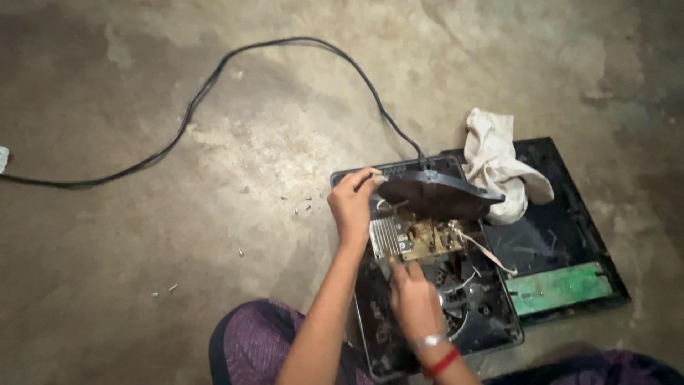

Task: The person removes a fan from an open electronic device, wipes the interior with a white cloth, and uses a yellow screwdriver to clean the components. The person continues wiping various parts of the device's interior.

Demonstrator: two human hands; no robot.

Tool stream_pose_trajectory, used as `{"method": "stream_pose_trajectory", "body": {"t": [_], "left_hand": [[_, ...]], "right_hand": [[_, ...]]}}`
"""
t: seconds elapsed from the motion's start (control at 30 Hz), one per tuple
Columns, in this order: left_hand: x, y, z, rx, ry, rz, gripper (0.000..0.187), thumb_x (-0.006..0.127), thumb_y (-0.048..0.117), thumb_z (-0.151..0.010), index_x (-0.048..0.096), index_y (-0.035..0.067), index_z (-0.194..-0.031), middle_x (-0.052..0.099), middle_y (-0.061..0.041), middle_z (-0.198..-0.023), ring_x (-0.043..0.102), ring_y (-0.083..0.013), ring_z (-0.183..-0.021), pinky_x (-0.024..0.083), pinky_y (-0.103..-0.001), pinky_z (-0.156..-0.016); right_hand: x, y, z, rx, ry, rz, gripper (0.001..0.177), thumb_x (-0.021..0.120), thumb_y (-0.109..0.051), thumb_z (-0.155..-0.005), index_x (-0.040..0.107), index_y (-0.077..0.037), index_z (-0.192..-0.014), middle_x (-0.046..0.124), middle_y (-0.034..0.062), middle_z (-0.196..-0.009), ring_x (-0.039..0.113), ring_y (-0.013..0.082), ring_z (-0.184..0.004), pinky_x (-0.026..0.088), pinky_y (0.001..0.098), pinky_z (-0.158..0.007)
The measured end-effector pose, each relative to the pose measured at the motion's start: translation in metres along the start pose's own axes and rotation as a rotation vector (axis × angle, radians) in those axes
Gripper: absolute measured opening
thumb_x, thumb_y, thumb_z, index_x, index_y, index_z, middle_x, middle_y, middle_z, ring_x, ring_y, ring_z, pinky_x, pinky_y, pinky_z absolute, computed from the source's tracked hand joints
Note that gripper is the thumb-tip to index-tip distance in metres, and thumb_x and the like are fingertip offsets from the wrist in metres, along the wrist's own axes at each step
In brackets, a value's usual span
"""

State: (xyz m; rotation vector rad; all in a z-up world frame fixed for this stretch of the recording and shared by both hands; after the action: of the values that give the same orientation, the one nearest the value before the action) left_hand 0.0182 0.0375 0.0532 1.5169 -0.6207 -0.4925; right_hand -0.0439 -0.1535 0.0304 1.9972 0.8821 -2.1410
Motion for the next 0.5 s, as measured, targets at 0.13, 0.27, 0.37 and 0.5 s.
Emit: {"method": "stream_pose_trajectory", "body": {"t": [0.13,0.27,0.37,0.5], "left_hand": [[-0.001,-0.004,0.001,-0.014,0.002,0.004,0.016,0.080,0.004,-0.078,0.078,0.001,-0.094,0.076,-0.006,-0.085,0.066,-0.0119,-0.074,0.052,-0.027,-0.070],[0.000,-0.007,-0.003,0.033,-0.002,0.059,0.016,0.080,0.004,-0.077,0.079,0.001,-0.093,0.076,-0.006,-0.087,0.067,-0.0113,-0.077,0.052,-0.027,-0.072],[-0.001,-0.008,-0.006,-0.002,0.003,0.009,0.016,0.080,0.004,-0.079,0.079,0.001,-0.094,0.076,-0.006,-0.083,0.066,-0.0110,-0.074,0.053,-0.027,-0.070],[0.000,-0.013,-0.004,-0.034,0.005,0.016,0.017,0.081,0.004,-0.077,0.079,0.002,-0.094,0.077,-0.006,-0.084,0.065,-0.0102,-0.073,0.053,-0.027,-0.069]], "right_hand": [[0.002,0.000,0.013,-0.046,0.034,-0.050,0.041,0.063,-0.006,-0.081,0.068,-0.009,-0.122,0.066,0.0202,-0.106,0.069,0.0407,-0.071,0.058,0.0481,-0.064],[0.012,0.005,-0.004,-0.026,0.036,0.005,0.031,0.063,-0.008,-0.091,0.068,-0.008,-0.121,0.067,0.0202,-0.106,0.069,0.0409,-0.075,0.057,0.0485,-0.067],[0.002,0.000,0.010,-0.097,0.126,-0.075,0.042,0.060,-0.002,-0.081,0.067,-0.004,-0.122,0.068,0.0220,-0.101,0.068,0.0425,-0.072,0.057,0.0487,-0.063],[0.001,0.000,0.012,-0.045,0.133,-0.101,0.033,0.061,-0.007,-0.087,0.069,-0.007,-0.119,0.068,0.0214,-0.096,0.069,0.0428,-0.071,0.056,0.0496,-0.062]]}}
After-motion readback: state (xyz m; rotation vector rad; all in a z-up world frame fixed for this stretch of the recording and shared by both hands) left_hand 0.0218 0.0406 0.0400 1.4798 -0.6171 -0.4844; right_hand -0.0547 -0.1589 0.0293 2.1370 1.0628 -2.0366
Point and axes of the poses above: each hand's wrist, its own z-axis away from the middle knuckle, its own x-axis out of the palm, y = z × x, the point moved 6 cm from there along -z, towards the middle knuckle
